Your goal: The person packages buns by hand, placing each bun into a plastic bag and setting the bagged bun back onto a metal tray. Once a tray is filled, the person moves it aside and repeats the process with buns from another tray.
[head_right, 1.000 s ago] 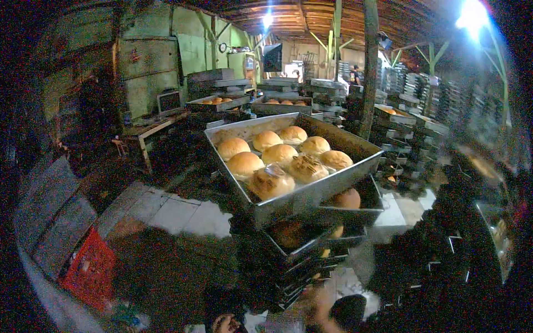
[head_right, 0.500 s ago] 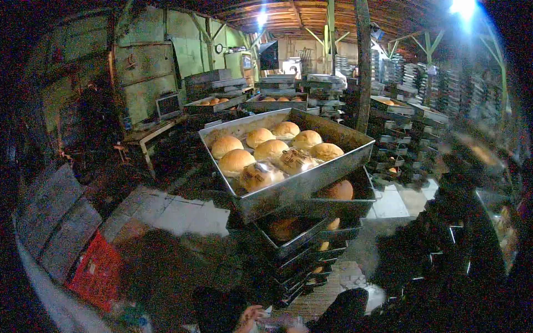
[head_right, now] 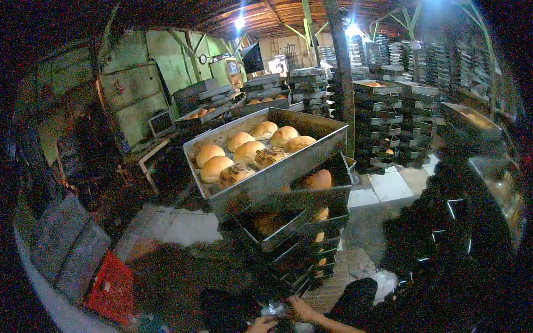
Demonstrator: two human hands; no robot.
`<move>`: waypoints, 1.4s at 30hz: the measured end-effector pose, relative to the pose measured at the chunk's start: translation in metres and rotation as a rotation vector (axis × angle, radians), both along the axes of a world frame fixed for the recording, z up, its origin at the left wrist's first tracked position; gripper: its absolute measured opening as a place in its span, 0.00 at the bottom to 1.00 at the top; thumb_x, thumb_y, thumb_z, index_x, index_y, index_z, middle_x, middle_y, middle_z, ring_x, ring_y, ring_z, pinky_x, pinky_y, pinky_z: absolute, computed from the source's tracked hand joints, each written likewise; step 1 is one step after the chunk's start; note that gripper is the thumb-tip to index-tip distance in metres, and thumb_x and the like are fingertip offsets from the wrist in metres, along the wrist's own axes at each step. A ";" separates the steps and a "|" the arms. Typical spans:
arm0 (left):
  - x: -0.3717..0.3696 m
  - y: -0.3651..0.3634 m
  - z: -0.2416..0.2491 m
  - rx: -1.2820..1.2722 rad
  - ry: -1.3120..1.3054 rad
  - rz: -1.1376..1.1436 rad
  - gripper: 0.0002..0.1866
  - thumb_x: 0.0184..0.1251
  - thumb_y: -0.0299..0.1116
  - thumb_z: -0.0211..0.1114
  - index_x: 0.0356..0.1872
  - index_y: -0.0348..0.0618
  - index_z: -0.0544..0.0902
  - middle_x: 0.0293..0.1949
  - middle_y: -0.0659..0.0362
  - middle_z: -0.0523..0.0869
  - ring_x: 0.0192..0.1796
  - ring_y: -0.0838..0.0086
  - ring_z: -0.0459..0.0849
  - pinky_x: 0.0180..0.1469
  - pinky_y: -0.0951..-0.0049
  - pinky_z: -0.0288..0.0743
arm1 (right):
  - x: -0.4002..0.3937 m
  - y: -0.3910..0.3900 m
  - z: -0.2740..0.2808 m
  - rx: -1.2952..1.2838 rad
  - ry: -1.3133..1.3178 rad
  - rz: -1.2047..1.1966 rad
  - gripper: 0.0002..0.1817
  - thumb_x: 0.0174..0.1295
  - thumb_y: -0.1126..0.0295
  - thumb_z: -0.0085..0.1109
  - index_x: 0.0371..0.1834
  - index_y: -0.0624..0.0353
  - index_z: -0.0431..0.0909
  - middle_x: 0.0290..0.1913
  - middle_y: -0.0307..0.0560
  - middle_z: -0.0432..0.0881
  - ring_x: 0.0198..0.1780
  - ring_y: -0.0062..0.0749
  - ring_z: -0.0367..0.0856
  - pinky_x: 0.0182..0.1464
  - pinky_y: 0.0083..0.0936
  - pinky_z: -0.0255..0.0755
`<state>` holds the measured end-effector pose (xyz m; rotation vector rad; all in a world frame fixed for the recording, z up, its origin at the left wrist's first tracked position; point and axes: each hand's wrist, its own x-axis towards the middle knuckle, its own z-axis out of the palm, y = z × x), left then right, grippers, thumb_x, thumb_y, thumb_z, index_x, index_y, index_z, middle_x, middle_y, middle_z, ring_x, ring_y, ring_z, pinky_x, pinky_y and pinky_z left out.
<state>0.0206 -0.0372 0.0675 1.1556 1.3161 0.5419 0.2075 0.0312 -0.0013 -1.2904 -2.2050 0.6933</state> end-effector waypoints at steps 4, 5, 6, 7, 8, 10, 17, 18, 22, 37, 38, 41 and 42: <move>-0.008 0.000 -0.018 0.039 -0.189 -0.124 0.12 0.58 0.34 0.58 0.42 0.41 0.75 0.25 0.59 0.77 0.19 0.79 0.73 0.23 0.77 0.71 | 0.016 0.011 -0.003 -0.074 -0.140 0.115 0.31 0.47 0.48 0.57 0.46 0.62 0.68 0.43 0.61 0.71 0.48 0.49 0.68 0.46 0.36 0.63; -0.011 0.005 -0.027 0.015 -0.207 -0.204 0.15 0.58 0.33 0.58 0.46 0.42 0.74 0.30 0.57 0.78 0.20 0.79 0.73 0.22 0.77 0.71 | 0.016 0.013 -0.007 0.066 -0.054 0.143 0.26 0.50 0.50 0.56 0.43 0.62 0.70 0.41 0.57 0.73 0.46 0.45 0.70 0.45 0.34 0.64; -0.014 0.009 -0.037 0.013 -0.212 -0.202 0.15 0.58 0.33 0.58 0.46 0.42 0.74 0.30 0.57 0.78 0.20 0.79 0.73 0.22 0.77 0.71 | 0.016 0.016 -0.011 0.064 -0.059 0.146 0.26 0.50 0.50 0.56 0.43 0.62 0.70 0.41 0.57 0.73 0.46 0.45 0.70 0.45 0.34 0.64; -0.015 0.011 -0.047 -0.029 -0.213 -0.105 0.17 0.57 0.32 0.59 0.48 0.42 0.72 0.33 0.57 0.78 0.21 0.79 0.73 0.22 0.77 0.71 | 0.017 0.018 0.000 -0.226 0.053 0.183 0.22 0.53 0.54 0.54 0.40 0.62 0.72 0.37 0.53 0.75 0.41 0.39 0.72 0.41 0.31 0.65; -0.016 0.011 -0.053 -0.072 -0.215 -0.010 0.19 0.56 0.32 0.60 0.50 0.42 0.71 0.36 0.56 0.77 0.21 0.78 0.73 0.22 0.78 0.71 | 0.019 0.019 0.014 -0.517 0.162 0.214 0.17 0.55 0.57 0.53 0.37 0.62 0.74 0.34 0.49 0.77 0.36 0.32 0.75 0.37 0.27 0.67; -0.032 0.011 -0.032 -0.246 -0.491 0.027 0.24 0.56 0.27 0.58 0.55 0.41 0.65 0.46 0.52 0.74 0.18 0.78 0.72 0.20 0.79 0.68 | 0.016 0.012 0.069 -0.388 0.375 0.034 0.13 0.58 0.62 0.51 0.35 0.61 0.76 0.26 0.42 0.78 0.27 0.23 0.74 0.29 0.22 0.65; -0.033 0.018 -0.047 -0.013 -0.717 0.201 0.28 0.57 0.25 0.54 0.60 0.41 0.57 0.50 0.51 0.69 0.26 0.76 0.72 0.30 0.69 0.68 | 0.053 0.059 0.001 0.146 -0.150 -0.093 0.09 0.53 0.66 0.52 0.30 0.59 0.77 0.21 0.54 0.75 0.23 0.45 0.71 0.29 0.29 0.65; -0.032 0.023 -0.062 -0.009 -0.730 0.201 0.28 0.57 0.25 0.54 0.60 0.41 0.57 0.50 0.51 0.69 0.26 0.76 0.72 0.30 0.69 0.68 | 0.055 0.062 0.006 0.152 -0.162 -0.091 0.09 0.53 0.66 0.52 0.30 0.59 0.77 0.21 0.54 0.75 0.23 0.45 0.71 0.29 0.29 0.65; -0.027 0.020 -0.086 0.344 -0.170 0.315 0.26 0.58 0.31 0.56 0.58 0.42 0.59 0.43 0.53 0.75 0.35 0.72 0.76 0.37 0.69 0.71 | 0.046 0.034 0.178 0.192 0.039 -0.465 0.02 0.48 0.75 0.51 0.23 0.61 0.74 0.23 0.46 0.74 0.27 0.37 0.72 0.29 0.28 0.64; -0.022 0.045 -0.047 -0.279 -0.401 0.500 0.12 0.51 0.38 0.63 0.33 0.43 0.76 0.29 0.60 0.78 0.25 0.72 0.75 0.25 0.71 0.68 | 0.097 0.346 0.451 -0.103 -0.023 -0.513 0.17 0.55 0.54 0.51 0.32 0.58 0.77 0.24 0.42 0.79 0.26 0.25 0.75 0.28 0.24 0.69; -0.022 0.046 -0.047 -0.247 -0.410 0.527 0.12 0.51 0.37 0.64 0.33 0.42 0.76 0.29 0.60 0.77 0.26 0.72 0.75 0.26 0.71 0.68 | 0.073 0.313 0.457 -0.201 0.174 -0.353 0.18 0.55 0.55 0.52 0.32 0.60 0.77 0.25 0.43 0.79 0.27 0.27 0.75 0.31 0.24 0.70; -0.027 0.046 -0.046 -0.140 -0.448 0.661 0.12 0.50 0.36 0.64 0.32 0.41 0.75 0.29 0.60 0.77 0.29 0.71 0.75 0.31 0.71 0.69 | 0.009 0.234 0.458 0.017 0.196 -0.258 0.17 0.54 0.58 0.55 0.34 0.64 0.75 0.29 0.47 0.78 0.32 0.31 0.76 0.38 0.26 0.71; -0.031 0.044 -0.047 -0.095 -0.460 0.732 0.12 0.50 0.35 0.64 0.32 0.40 0.74 0.30 0.60 0.77 0.30 0.71 0.75 0.32 0.70 0.69 | 0.015 0.229 0.456 0.258 -0.004 -0.324 0.17 0.54 0.59 0.55 0.34 0.64 0.75 0.30 0.48 0.78 0.33 0.32 0.76 0.39 0.27 0.71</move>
